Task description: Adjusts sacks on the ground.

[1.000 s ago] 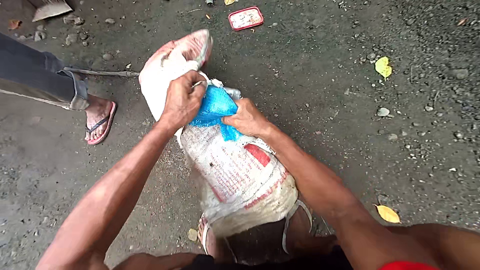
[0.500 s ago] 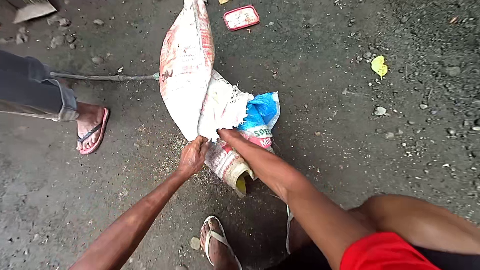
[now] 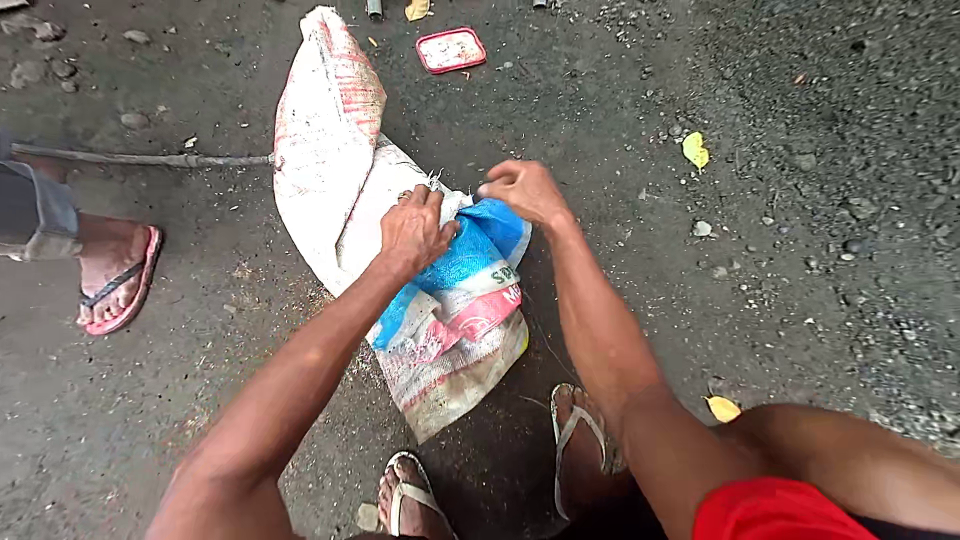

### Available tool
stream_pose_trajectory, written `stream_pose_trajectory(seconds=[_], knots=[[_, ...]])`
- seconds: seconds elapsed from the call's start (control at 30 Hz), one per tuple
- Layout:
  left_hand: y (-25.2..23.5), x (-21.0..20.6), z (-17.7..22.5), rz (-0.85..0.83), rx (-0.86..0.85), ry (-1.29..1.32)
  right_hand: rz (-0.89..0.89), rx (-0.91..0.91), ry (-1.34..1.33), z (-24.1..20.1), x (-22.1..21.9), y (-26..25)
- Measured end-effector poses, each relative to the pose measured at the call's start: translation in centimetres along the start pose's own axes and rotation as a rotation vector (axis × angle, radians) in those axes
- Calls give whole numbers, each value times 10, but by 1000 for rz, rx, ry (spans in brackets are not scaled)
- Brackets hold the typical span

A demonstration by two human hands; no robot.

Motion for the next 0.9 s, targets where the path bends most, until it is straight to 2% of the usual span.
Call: stream_pose_trajectory(seconds=[0.03,0.07,0.13,0.17,0.23,0.33,0.47,0.53,0.6,0.7,0.77,0.8,0.83,0.9], knots=[[-9,-8,9,-43,17,-28,121,-86,9,34,9,-10],[-15,-17,17,-81,28,-59,157,-165,-32,66,5,-11],[-24,-31,23,-117,54,-123,117,-257,-251,108,-37,14],[-28,-34,20,-127,80,-152,44,-285,-416,108,-64,24],[-33,-37,12,-158,122,-198,-4,-353,-587,81,-102,38],[-29,-36,-5,-234,140,-234,35,-339,-556,49,-116,44],[-24,-9,-53,-231,50,108,37,-254,-440,30,-122,38],[-13,6,-63,-167,78,351,20,-252,-312,12,-130,48],[4,21,-54,-79,108,470,-10,-212,-139,-22,-136,69],[28,29,-27,-1,-66,383,-75,-105,82,-71,-149,92],[54,25,-12,-14,-144,355,-131,4,139,-85,-158,98],[69,21,-8,-24,-156,368,-212,2,105,-84,-162,99],[84,17,-4,-30,-155,392,-348,-93,54,-84,-161,99],[104,13,-3,-38,-117,435,-379,-337,-130,-83,-153,94]])
Point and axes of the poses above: each hand's wrist, its own y-axis away from the middle knuckle, its own x-axis out of the back of the hand, z = x × y, the point moved 4 cm from there along -y, towards the middle knuckle, and after that the axes turned 2 degrees about y, right-handed, at the moved point
